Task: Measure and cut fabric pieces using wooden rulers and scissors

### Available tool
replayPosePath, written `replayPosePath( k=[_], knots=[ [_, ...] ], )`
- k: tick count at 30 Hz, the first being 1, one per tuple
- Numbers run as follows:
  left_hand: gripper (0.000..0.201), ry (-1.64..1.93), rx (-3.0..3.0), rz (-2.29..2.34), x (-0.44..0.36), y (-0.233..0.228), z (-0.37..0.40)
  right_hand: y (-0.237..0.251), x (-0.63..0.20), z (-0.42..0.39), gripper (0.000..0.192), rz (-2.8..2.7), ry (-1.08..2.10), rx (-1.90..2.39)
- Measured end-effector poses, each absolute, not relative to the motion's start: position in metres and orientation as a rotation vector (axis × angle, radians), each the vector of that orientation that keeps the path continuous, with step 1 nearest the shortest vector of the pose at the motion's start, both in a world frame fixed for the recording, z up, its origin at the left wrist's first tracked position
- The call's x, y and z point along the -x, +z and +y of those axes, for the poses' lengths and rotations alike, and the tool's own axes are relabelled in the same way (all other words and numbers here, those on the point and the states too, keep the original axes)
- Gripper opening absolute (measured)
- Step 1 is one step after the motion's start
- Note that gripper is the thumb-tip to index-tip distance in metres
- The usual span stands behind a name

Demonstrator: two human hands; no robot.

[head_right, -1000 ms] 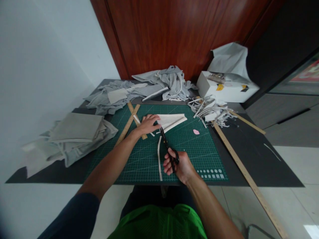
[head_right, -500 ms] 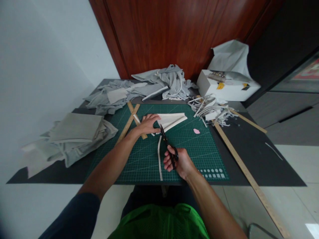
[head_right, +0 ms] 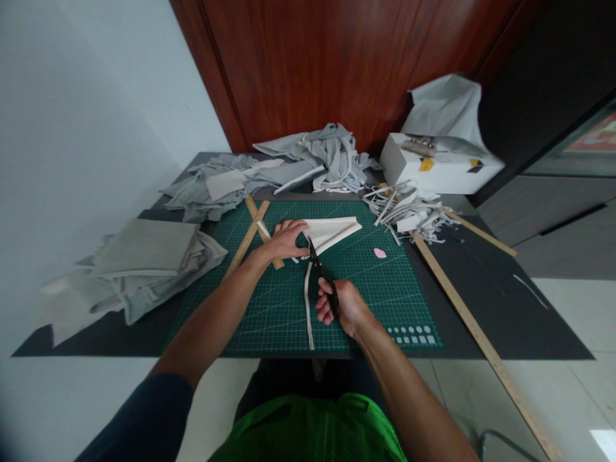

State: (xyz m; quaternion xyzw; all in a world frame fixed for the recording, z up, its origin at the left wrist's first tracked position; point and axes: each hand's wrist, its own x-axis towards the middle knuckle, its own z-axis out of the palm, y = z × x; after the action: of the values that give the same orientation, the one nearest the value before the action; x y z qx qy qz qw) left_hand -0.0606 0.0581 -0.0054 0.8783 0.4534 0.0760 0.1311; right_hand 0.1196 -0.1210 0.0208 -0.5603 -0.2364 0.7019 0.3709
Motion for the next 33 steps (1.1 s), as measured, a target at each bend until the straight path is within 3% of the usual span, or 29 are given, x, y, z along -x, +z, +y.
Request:
replayPosePath(
  k=[12, 33],
  knots=[
    [0.097, 0.224, -2.526, 1.337, 0.060, -0.006, 0.059, 0.017, -0.121, -0.118, 0.031, -0.670, 1.813, 1.445],
    [0.099, 0.232, -2.517, 1.344, 0.062, -0.009, 0.060, 0.019, -0.121, -0.098, 0.027, -0.672, 1.825, 1.452]
  ],
)
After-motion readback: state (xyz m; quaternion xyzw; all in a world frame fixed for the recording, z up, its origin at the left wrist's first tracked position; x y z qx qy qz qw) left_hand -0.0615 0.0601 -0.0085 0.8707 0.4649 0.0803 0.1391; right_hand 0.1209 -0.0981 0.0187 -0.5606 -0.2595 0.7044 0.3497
